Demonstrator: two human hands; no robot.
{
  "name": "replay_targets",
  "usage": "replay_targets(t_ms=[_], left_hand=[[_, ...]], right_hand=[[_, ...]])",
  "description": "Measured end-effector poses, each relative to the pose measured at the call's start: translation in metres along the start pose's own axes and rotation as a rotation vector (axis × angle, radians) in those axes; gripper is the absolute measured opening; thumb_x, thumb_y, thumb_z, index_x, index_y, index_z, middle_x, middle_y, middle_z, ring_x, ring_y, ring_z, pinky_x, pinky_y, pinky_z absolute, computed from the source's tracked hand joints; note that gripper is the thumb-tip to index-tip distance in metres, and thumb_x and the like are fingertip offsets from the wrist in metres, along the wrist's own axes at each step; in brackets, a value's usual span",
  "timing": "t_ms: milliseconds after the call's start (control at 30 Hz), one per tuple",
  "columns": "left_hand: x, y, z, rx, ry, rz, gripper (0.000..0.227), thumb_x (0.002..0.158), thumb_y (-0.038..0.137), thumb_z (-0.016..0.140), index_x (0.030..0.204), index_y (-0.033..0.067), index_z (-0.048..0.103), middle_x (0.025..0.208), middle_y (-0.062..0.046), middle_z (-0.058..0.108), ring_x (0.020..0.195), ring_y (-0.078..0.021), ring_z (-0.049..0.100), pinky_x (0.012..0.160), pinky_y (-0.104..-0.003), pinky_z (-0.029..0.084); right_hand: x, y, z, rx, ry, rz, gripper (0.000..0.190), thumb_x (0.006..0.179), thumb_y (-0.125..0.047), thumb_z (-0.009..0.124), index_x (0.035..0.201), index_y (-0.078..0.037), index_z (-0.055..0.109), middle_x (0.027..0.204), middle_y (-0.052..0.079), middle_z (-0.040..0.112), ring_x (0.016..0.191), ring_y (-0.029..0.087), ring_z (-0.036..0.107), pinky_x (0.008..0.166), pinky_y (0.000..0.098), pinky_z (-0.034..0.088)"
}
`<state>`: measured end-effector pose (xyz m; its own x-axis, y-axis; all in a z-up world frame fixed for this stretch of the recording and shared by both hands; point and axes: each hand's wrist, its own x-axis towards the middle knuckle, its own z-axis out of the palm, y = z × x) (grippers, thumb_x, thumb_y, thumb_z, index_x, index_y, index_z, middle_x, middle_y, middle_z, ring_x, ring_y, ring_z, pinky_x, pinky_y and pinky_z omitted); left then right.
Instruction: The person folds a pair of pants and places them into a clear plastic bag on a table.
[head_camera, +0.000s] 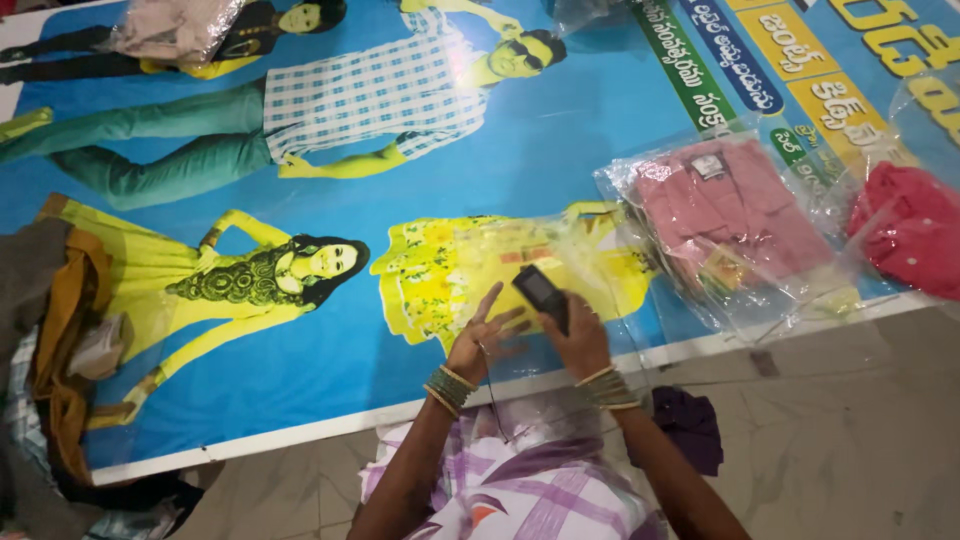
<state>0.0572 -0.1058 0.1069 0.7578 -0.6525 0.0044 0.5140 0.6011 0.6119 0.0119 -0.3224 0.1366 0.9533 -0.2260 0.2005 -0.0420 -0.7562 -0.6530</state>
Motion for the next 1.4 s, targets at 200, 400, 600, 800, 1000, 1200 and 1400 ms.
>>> replay_targets(t_ms=[200,400,600,800,1000,1200,1400], left_hand=[[-0.006,-0.01,0.004,-0.019,0.116,-0.039,0.084,0.09,0.022,0.057,0.164,0.0227,0.018,0.156,-0.024,0.044,0.139,-0.0368,0.051,0.106,-0.057,0.048],[0.002,-0.035,-0.021,-0.041,0.08,-0.058,0.078,0.086,0.022,0.063,0.156,0.0135,0.031,0.158,-0.017,0.041,0.139,-0.0416,0.049,0.113,-0.06,0.041],[0.008,0.003,0.02,0.196,-0.153,-0.091,0.084,0.091,0.038,0.071,0.157,0.0035,0.032,0.162,-0.018,0.036,0.153,-0.0407,0.034,0.124,-0.06,0.03],[0.011,0.057,0.094,0.27,-0.262,0.037,0.094,0.09,0.05,0.07,0.161,0.0085,0.025,0.163,-0.017,0.034,0.154,-0.0364,0.033,0.124,-0.057,0.03],[-0.01,0.054,0.08,0.435,-0.17,-0.053,0.084,0.092,0.045,0.069,0.157,0.0024,0.036,0.156,-0.02,0.048,0.151,-0.0357,0.041,0.123,-0.054,0.033],[-0.067,0.036,0.021,0.568,0.082,-0.149,0.071,0.091,0.032,0.071,0.151,0.0048,0.045,0.15,-0.017,0.055,0.145,-0.0302,0.047,0.12,-0.047,0.036],[-0.124,0.029,-0.096,1.005,0.338,-0.211,0.065,0.086,0.024,0.078,0.145,0.0152,0.052,0.138,-0.014,0.066,0.133,-0.0249,0.06,0.111,-0.039,0.045]], right_hand=[[-0.006,-0.011,-0.005,-0.445,0.102,-0.261,0.077,0.049,-0.061,0.087,0.111,-0.019,0.07,0.145,0.034,0.053,0.135,0.055,0.04,0.103,0.0637,0.034],[0.016,0.027,-0.026,-0.078,-0.143,-0.327,0.077,0.057,-0.055,0.093,0.115,-0.012,0.068,0.123,0.016,0.066,0.127,0.046,0.052,0.111,0.0573,0.038],[-0.008,0.01,-0.047,0.069,-0.024,-0.148,0.075,0.063,-0.041,0.09,0.121,-0.004,0.058,0.111,0.019,0.061,0.107,0.041,0.061,0.089,0.0505,0.051],[0.013,-0.045,-0.205,-0.071,0.445,-0.335,0.065,0.077,-0.025,0.085,0.131,-0.003,0.056,0.112,0.018,0.062,0.101,0.039,0.062,0.089,0.0474,0.052],[0.13,0.034,-0.366,-0.73,0.588,-0.141,0.056,0.077,-0.045,0.09,0.102,-0.004,0.06,0.101,0.016,0.063,0.102,0.037,0.064,0.08,0.0498,0.054],[0.243,0.207,-0.364,-0.76,0.229,0.417,0.069,0.063,-0.06,0.09,0.102,-0.004,0.076,0.102,0.024,0.072,0.097,0.042,0.069,0.079,0.0521,0.058],[0.218,0.32,-0.349,-0.86,0.399,0.586,0.063,0.073,-0.059,0.084,0.107,-0.006,0.077,0.121,0.026,0.069,0.112,0.046,0.066,0.093,0.0563,0.052]])
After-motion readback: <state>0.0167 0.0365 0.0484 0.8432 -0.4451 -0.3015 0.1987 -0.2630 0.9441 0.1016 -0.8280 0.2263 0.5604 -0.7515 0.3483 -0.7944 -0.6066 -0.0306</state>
